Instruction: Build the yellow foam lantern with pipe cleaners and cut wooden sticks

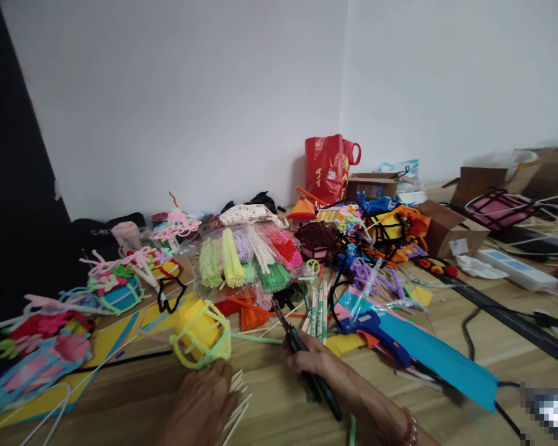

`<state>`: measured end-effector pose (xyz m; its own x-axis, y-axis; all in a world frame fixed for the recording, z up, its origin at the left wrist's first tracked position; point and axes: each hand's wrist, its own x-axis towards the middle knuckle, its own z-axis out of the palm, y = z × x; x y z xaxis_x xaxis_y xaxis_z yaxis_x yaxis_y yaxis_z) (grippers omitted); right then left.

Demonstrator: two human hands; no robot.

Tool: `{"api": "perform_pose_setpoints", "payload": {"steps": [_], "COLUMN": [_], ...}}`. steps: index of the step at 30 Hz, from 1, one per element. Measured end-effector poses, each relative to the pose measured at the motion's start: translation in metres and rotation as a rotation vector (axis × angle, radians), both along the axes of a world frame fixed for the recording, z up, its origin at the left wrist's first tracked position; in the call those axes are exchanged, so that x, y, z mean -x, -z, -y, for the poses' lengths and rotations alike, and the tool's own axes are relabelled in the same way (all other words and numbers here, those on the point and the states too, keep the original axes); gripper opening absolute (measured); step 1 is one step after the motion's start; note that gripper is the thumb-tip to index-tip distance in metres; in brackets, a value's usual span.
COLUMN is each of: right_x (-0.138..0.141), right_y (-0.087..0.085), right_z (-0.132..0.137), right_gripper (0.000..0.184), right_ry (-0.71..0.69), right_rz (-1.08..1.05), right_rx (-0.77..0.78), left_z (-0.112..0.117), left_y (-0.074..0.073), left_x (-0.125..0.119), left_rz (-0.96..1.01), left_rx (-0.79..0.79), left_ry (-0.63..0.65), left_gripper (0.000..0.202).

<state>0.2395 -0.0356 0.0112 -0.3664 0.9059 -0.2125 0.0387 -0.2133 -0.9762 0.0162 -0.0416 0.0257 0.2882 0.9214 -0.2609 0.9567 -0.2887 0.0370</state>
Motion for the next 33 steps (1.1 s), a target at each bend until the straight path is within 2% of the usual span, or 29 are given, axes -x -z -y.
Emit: {"api": "perform_pose_setpoints", "payload": {"steps": [3, 7, 13, 16, 19, 23, 29, 33], "right_x": [0.0, -0.002, -0.006, -0.008, -0.01, -0.011, -0.014, -0.016], "right_y": [-0.003, -0.003, -0.001, -0.001, -0.002, -0.004, -0.008, -0.009], "right_z": [0.0, 0.0, -0.002, -0.004, -0.005, -0.005, -0.007, -0.008], "right_gripper": [0.026, 0.022, 0.017, 0.014, 0.017, 0.017, 0.021, 0.02], "right_ry": [0.015, 0.039, 0.018, -0.005, -0.007, 0.018, 0.005, 0.038], "right_rz": [0.006, 0.014, 0.008, 0.023, 0.021, 0.031, 0.011, 0.026], "right_rx": [0.0, 0.004, -0.057, -0.086, -0.087, -0.088, -0.097, -0.108], "left_z": [0.002, 0.003, 0.005, 0.001, -0.003, -0.002, 0.0, -0.001], "left_y": [-0.005, -0.006, 0.013, 0.022, 0.025, 0.022, 0.008, 0.0], "left_x": [0.001, 0.0, 0.003, 0.003, 0.003, 0.005, 0.005, 0.005], "left_rz": [0.097, 0.103, 0.094, 0.048, 0.03, 0.061, -0.006, -0.007], "left_rx": [0.083, 0.157, 0.086, 0.063, 0.025, -0.03, -0.065, -0.061], "left_ry": [-0.016, -0.021, 0.068, 0.095, 0.083, 0.079, 0.05, 0.037], "left_gripper": [0.036, 0.046, 0.062, 0.061, 0.055, 0.048, 0.046, 0.037]}}
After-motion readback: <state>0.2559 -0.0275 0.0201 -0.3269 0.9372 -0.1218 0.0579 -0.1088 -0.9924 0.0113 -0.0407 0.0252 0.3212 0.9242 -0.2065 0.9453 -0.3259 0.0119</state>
